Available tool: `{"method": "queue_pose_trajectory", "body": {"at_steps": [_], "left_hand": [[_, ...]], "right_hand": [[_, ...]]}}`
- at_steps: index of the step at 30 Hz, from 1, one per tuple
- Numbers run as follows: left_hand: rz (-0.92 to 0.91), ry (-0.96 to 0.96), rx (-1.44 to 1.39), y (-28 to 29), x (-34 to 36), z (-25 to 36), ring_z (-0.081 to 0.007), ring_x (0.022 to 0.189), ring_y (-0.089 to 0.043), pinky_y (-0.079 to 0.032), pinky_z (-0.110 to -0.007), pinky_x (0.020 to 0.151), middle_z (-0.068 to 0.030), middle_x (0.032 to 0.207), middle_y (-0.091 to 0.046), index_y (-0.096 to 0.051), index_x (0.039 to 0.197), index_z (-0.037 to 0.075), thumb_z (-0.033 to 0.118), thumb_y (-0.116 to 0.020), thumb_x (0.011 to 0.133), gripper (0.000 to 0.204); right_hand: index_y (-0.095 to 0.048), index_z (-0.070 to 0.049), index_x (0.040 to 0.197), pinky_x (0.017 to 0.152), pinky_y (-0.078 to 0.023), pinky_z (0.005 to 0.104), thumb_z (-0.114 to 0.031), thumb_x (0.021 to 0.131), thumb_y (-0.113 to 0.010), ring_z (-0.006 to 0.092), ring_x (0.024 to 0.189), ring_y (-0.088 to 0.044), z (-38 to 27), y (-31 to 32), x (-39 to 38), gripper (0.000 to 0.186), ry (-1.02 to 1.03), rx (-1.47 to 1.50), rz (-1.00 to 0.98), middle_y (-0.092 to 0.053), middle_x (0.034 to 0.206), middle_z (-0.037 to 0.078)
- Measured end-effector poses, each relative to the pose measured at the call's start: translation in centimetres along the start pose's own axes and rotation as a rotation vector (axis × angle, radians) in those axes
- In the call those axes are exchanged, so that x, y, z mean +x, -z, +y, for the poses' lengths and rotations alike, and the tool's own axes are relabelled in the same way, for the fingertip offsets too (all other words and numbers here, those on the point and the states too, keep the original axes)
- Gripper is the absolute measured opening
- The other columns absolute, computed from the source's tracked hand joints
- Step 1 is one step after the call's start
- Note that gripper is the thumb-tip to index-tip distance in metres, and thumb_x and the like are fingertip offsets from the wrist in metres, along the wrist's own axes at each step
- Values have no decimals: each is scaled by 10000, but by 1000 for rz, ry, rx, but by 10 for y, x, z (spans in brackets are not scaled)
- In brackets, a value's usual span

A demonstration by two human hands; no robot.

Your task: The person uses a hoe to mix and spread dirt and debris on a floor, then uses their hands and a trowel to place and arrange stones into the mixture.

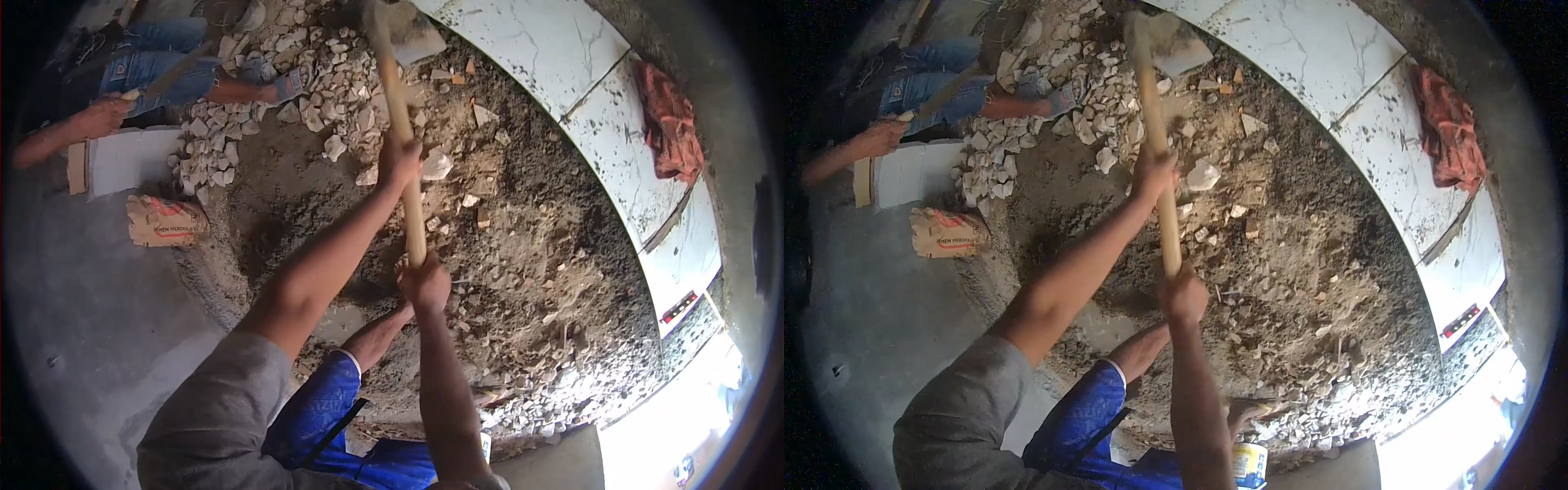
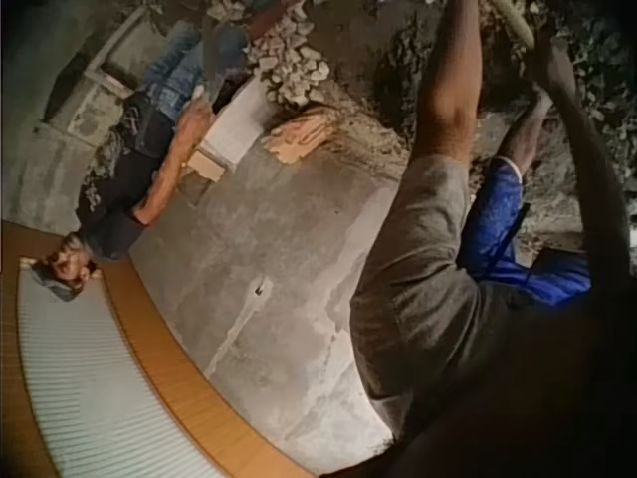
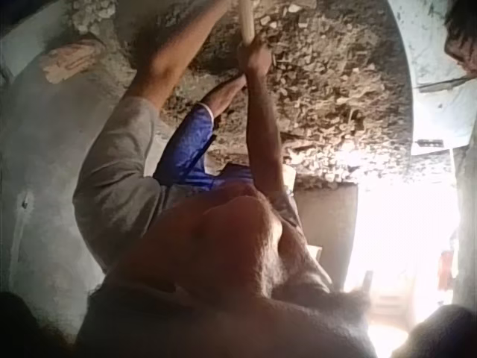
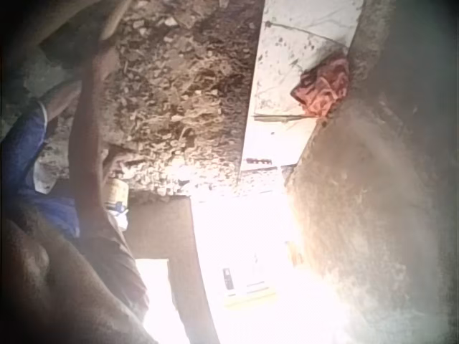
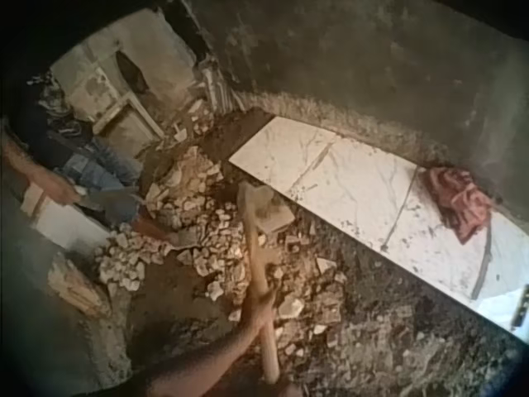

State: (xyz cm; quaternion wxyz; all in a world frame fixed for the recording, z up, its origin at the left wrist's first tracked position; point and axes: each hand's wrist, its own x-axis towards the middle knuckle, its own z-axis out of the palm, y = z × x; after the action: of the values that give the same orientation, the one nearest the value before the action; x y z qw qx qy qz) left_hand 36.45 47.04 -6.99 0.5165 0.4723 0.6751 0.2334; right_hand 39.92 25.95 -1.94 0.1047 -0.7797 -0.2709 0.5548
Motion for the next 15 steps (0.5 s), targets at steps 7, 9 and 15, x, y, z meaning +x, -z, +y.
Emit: {"method": "queue_pose_trajectory", "body": {"at_steps": [7, 9, 15], "left_hand": [[-11, -62, 410, -14, -33, -64, -206, 504, -611, -520, -326, 415, -137, 756, -610, -369, 1166, -1, 148, -624, 866, 421], [-47, -3, 413, -10, -81, -83, -237, 541, -658, -526, -341, 415, -158, 739, -632, -383, 1143, -29, 152, -624, 865, 410], [-57, 171, 421, -2, -199, -102, -233, 569, -649, -541, -331, 423, -166, 781, -606, -374, 1172, -29, 197, -640, 882, 454]], "right_hand": [[-615, -26, 1071, 741, -537, 498, -207, 740, -593, 448, 836, -656, 56, -61, -35, 378, 57, 232, 238, -661, 867, 290], [-616, -36, 1081, 759, -532, 506, -193, 732, -577, 441, 846, -656, 70, -61, -76, 384, -128, 153, 59, -660, 880, 290], [-627, -51, 1030, 750, -533, 508, -209, 727, -601, 443, 824, -657, 134, -73, -165, 342, -231, 158, -52, -670, 846, 262]]}}
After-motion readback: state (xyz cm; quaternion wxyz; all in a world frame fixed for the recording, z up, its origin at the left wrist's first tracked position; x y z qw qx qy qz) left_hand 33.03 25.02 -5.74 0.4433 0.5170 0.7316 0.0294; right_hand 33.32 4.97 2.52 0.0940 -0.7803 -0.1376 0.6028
